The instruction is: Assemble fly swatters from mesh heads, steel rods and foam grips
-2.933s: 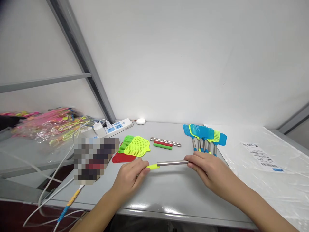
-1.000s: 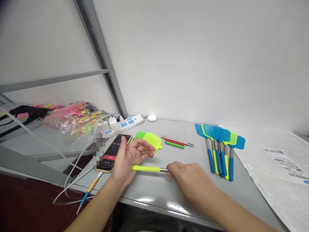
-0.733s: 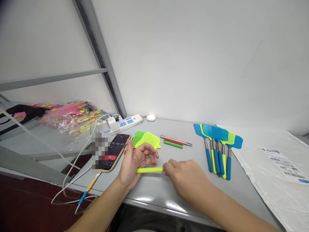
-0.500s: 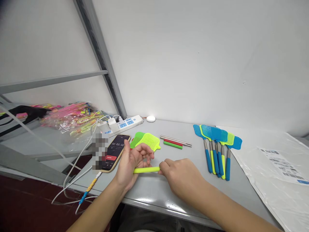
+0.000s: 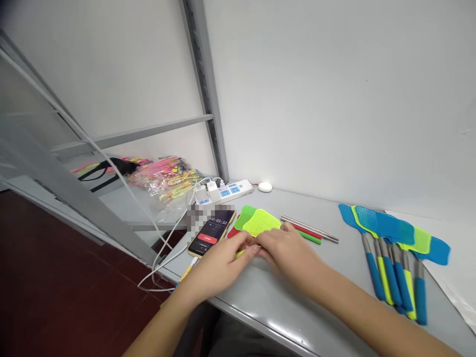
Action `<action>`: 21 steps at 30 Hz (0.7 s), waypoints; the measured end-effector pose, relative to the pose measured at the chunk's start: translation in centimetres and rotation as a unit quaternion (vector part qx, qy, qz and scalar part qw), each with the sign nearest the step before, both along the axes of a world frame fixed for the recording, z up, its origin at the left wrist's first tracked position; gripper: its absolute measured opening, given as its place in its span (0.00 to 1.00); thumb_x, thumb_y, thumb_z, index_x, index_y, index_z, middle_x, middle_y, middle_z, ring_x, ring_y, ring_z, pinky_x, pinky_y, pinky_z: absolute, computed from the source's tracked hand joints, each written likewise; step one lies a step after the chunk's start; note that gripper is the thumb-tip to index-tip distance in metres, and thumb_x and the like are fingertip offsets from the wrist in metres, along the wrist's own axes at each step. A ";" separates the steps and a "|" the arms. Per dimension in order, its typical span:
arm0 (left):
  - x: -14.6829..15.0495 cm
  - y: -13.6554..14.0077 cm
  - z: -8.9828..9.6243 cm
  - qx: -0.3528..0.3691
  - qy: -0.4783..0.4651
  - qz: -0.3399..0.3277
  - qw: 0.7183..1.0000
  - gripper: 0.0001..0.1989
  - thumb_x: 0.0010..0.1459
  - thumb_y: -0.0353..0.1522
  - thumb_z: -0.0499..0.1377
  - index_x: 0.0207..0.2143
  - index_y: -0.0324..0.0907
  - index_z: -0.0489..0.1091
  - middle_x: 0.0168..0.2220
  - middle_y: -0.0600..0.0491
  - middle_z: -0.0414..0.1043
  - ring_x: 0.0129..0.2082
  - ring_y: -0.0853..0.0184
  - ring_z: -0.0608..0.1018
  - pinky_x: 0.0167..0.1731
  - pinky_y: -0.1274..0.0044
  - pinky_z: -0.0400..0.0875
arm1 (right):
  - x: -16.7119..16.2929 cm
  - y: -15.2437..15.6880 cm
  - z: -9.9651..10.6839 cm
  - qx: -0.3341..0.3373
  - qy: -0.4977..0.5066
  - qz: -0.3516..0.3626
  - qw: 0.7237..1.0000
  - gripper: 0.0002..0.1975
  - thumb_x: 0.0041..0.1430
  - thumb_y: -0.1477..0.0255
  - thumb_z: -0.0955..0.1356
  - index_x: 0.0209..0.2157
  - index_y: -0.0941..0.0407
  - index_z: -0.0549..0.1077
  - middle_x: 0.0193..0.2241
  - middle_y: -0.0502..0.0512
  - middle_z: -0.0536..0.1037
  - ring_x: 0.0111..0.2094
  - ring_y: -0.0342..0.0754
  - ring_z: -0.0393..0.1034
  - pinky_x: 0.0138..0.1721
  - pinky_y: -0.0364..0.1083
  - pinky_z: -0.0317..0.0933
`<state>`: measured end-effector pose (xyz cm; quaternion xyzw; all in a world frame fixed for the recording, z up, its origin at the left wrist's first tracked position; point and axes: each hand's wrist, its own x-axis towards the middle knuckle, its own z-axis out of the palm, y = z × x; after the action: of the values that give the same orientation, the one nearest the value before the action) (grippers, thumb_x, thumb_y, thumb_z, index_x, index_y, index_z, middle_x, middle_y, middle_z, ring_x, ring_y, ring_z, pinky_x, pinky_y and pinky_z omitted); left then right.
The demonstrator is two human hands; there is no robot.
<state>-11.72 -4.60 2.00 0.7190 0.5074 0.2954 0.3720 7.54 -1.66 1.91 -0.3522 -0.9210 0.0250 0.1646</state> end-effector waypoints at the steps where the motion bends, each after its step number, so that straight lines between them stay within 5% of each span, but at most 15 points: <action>1: -0.2 -0.1 -0.4 0.006 0.010 0.007 1.000 0.17 0.64 0.46 0.49 0.34 0.45 0.69 0.31 0.53 0.73 0.32 0.63 0.72 0.31 0.76 0.60 | -0.1 0.9 0.3 0.018 0.018 -0.001 1.000 0.09 0.68 0.64 0.61 0.41 0.53 0.70 0.36 0.52 0.78 0.38 0.50 0.71 0.44 0.51 0.53; 5: -0.3 0.2 -3.1 -0.039 -0.144 0.067 0.987 0.20 0.64 0.48 0.48 0.29 0.43 0.64 0.24 0.56 0.63 0.24 0.70 0.65 0.25 0.79 0.56 | 0.6 5.1 0.0 0.036 0.080 -0.098 0.991 0.27 0.60 0.55 0.66 0.57 0.53 0.62 0.54 0.61 0.70 0.55 0.58 0.62 0.51 0.55 0.53; 10: 1.5 0.4 -5.5 -0.202 -0.405 0.096 0.886 0.22 0.60 0.53 0.50 0.30 0.43 0.59 0.20 0.63 0.49 0.15 0.77 0.50 0.16 0.81 0.42 | 0.4 8.3 -2.3 -0.036 -0.006 -0.211 0.977 0.23 0.62 0.52 0.60 0.44 0.56 0.73 0.46 0.64 0.73 0.49 0.61 0.63 0.47 0.58 0.55; 15: 3.1 0.1 -6.2 -0.168 -0.440 0.103 0.876 0.19 0.60 0.51 0.53 0.34 0.44 0.59 0.22 0.63 0.54 0.14 0.78 0.54 0.16 0.82 0.46 | -1.8 9.3 -3.8 -0.015 -0.127 -0.199 0.972 0.33 0.50 0.43 0.64 0.38 0.60 0.74 0.40 0.67 0.71 0.44 0.62 0.61 0.44 0.58 0.53; 21: 3.0 0.3 -6.3 -0.189 -0.465 0.130 0.855 0.16 0.61 0.47 0.54 0.34 0.45 0.58 0.23 0.64 0.55 0.13 0.79 0.55 0.15 0.82 0.46 | -2.4 10.3 -3.7 -0.033 -0.102 -0.217 0.970 0.35 0.42 0.43 0.68 0.39 0.59 0.71 0.40 0.65 0.70 0.44 0.63 0.62 0.43 0.57 0.53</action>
<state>-8.70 -4.25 -4.29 0.3413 0.4102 0.5389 0.6517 5.10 8.63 -1.81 -0.5492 -0.8334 -0.0170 0.0600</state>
